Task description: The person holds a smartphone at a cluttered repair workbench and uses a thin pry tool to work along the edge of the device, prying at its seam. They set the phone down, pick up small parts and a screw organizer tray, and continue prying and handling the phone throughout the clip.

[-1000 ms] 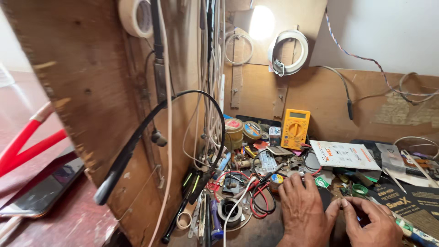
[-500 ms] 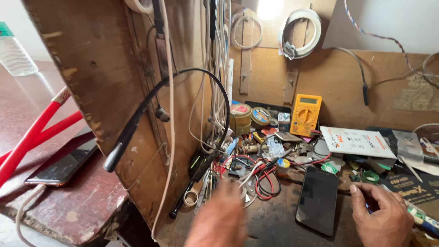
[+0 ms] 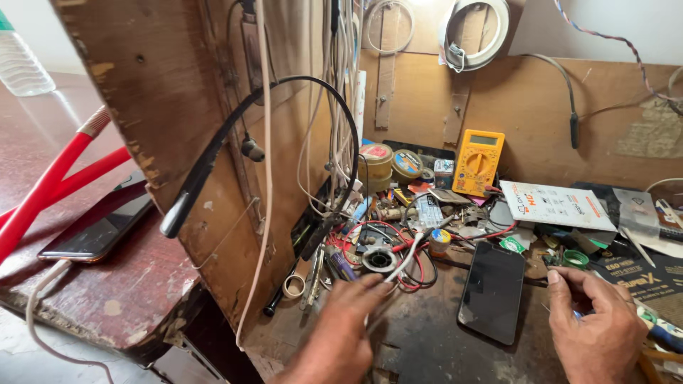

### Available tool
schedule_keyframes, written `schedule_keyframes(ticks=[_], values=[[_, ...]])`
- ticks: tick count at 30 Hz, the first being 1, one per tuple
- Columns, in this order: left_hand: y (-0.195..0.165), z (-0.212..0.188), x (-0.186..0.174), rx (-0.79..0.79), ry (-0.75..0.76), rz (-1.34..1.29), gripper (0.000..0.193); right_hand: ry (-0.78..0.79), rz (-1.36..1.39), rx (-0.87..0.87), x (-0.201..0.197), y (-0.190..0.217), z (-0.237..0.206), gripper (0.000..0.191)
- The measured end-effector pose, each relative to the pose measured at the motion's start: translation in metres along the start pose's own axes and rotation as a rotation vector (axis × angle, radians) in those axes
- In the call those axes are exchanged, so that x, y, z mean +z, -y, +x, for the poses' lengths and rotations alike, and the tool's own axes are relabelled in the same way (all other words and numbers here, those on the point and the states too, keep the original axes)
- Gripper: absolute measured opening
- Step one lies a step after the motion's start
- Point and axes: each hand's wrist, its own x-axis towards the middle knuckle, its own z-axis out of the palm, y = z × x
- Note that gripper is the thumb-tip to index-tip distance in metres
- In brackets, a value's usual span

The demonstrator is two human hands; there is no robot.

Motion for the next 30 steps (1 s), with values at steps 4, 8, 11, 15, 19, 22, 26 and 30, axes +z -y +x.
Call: schedule_keyframes(ticks=[4, 8, 11, 15, 19, 22, 26, 30], values=[[0.004, -0.007, -0.034, -0.104, -0.106, 0.128, 0.05, 0.014, -0.013, -0.01, 0.002, -0.003, 0.0, 0.016], [0.016, -0.025, -0.049, -0.156, 0.038, 0.416, 0.055, 0.036, -0.048, -0.012, 0.003, -0.001, -0.001, 0.015], [0.028, -0.035, -0.054, -0.064, 0.057, 0.558, 0.06, 0.023, -0.066, -0.044, 0.002, 0.0, -0.002, 0.015], [0.04, -0.038, -0.056, -0.158, 0.003, 0.512, 0.048, 0.031, -0.055, -0.012, 0.004, -0.002, -0.001, 0.016], [0.042, -0.032, -0.061, -0.196, 0.038, 0.514, 0.063, 0.046, -0.069, -0.006, 0.005, -0.004, -0.002, 0.016], [0.035, -0.027, -0.058, -0.203, 0.005, 0.527, 0.055, 0.037, -0.061, -0.006, 0.005, -0.002, -0.002, 0.015], [0.02, -0.019, -0.05, -0.046, 0.064, 0.571, 0.073, 0.023, -0.074, -0.004, 0.003, 0.007, 0.001, 0.014], [0.005, -0.005, -0.04, -0.129, 0.029, 0.314, 0.048, 0.007, -0.099, -0.026, 0.001, 0.014, 0.003, 0.015]])
